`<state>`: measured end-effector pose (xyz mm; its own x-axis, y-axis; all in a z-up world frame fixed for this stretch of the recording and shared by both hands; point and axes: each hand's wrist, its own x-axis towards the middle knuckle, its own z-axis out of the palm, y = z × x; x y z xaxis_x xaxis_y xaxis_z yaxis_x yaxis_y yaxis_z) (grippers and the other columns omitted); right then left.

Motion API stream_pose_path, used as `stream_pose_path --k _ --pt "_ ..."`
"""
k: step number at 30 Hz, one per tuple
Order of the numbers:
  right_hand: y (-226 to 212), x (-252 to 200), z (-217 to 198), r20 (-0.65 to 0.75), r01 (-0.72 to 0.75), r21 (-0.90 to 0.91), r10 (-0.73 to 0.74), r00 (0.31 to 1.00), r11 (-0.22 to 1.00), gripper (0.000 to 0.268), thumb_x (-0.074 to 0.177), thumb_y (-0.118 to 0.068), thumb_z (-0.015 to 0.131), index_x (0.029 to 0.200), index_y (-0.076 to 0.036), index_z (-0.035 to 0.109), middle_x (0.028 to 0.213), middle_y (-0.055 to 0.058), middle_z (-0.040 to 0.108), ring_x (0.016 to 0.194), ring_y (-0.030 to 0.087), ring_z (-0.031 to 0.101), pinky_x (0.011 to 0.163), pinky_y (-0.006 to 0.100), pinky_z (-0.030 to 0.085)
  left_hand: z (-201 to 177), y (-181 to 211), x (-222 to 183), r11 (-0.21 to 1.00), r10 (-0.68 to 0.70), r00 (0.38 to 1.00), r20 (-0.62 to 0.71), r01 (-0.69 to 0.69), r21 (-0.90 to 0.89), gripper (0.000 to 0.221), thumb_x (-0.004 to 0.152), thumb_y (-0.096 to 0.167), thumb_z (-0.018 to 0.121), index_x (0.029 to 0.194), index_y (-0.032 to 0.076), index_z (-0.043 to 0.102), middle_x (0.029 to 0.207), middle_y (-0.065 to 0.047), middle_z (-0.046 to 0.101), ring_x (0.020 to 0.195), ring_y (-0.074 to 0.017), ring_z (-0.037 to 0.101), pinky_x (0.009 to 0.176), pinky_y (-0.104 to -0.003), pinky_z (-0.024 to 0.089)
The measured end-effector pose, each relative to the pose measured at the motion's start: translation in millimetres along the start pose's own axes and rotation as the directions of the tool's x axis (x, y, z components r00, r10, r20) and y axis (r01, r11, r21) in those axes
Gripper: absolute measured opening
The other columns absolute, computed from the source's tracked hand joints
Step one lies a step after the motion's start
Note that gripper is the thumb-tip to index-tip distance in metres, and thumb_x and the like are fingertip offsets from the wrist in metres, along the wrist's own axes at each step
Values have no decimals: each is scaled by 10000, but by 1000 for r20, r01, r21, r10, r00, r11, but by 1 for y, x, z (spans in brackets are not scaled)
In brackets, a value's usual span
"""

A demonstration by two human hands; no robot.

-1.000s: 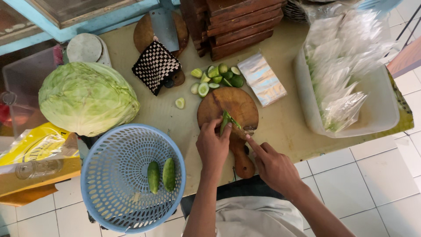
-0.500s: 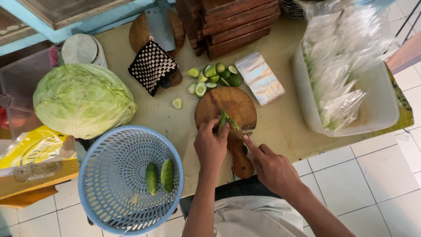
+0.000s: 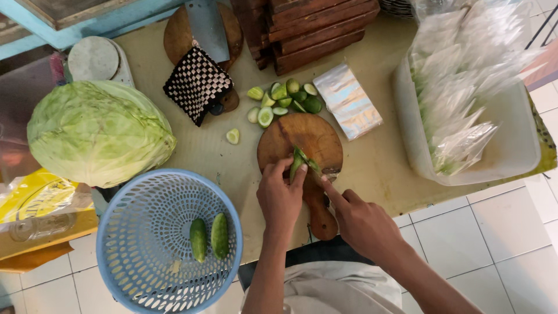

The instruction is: The person slices cucumbers on a wooden board using a knife and places the slices into small plastic bags.

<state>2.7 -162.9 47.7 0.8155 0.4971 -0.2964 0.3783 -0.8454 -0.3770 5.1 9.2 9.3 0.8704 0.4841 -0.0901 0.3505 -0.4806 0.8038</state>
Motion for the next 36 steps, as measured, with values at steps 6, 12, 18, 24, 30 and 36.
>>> stream_pose_path --k 6,12,18,24,30,36 --pt "-9 34 -16 79 50 -83 -43 996 995 859 851 -107 610 1627 -182 251 1017 212 682 683 395 715 620 498 579 1 -1 -1 1000 2 1000 -1 -2 17 318 901 314 760 1134 98 746 983 -98 683 789 -266 689 721 -412 542" --pt "-14 57 -19 102 -33 60 26 994 998 739 911 -205 609 1591 -251 322 912 208 724 772 412 707 711 517 563 0 -5 -1 1000 -12 1000 10 12 -21 313 901 283 752 1158 105 740 977 -86 676 778 -252 690 724 -406 547" --pt "11 58 -18 77 -25 608 -28 997 794 602 1022 -223 528 1604 -250 378 765 122 690 629 220 665 641 371 550 2 -6 0 998 -56 997 47 58 -40 357 912 334 754 1180 99 726 999 -81 669 784 -215 693 724 -385 564" --pt "32 41 -16 387 -397 899 92 918 182 598 985 -169 508 1573 -254 443 781 33 539 512 133 465 409 282 424 4 -9 0 999 -21 1000 23 22 -46 361 909 342 762 1177 103 733 981 -78 678 779 -209 687 726 -377 561" --pt "51 25 -10 248 -283 938 185 951 200 599 980 -162 509 1569 -247 431 800 42 579 516 133 493 412 291 428 3 -8 -1 996 -52 998 18 53 -70 424 875 391 763 1187 107 725 1000 -67 709 788 -208 698 742 -372 569" --pt "61 -5 -2 -208 8 537 124 970 843 507 994 -205 566 1493 -136 501 928 157 715 819 275 695 798 388 546 2 -4 11 1000 0 1000 -22 0 -23 489 865 462 765 1165 78 721 1050 -89 751 911 -252 722 808 -397 568"
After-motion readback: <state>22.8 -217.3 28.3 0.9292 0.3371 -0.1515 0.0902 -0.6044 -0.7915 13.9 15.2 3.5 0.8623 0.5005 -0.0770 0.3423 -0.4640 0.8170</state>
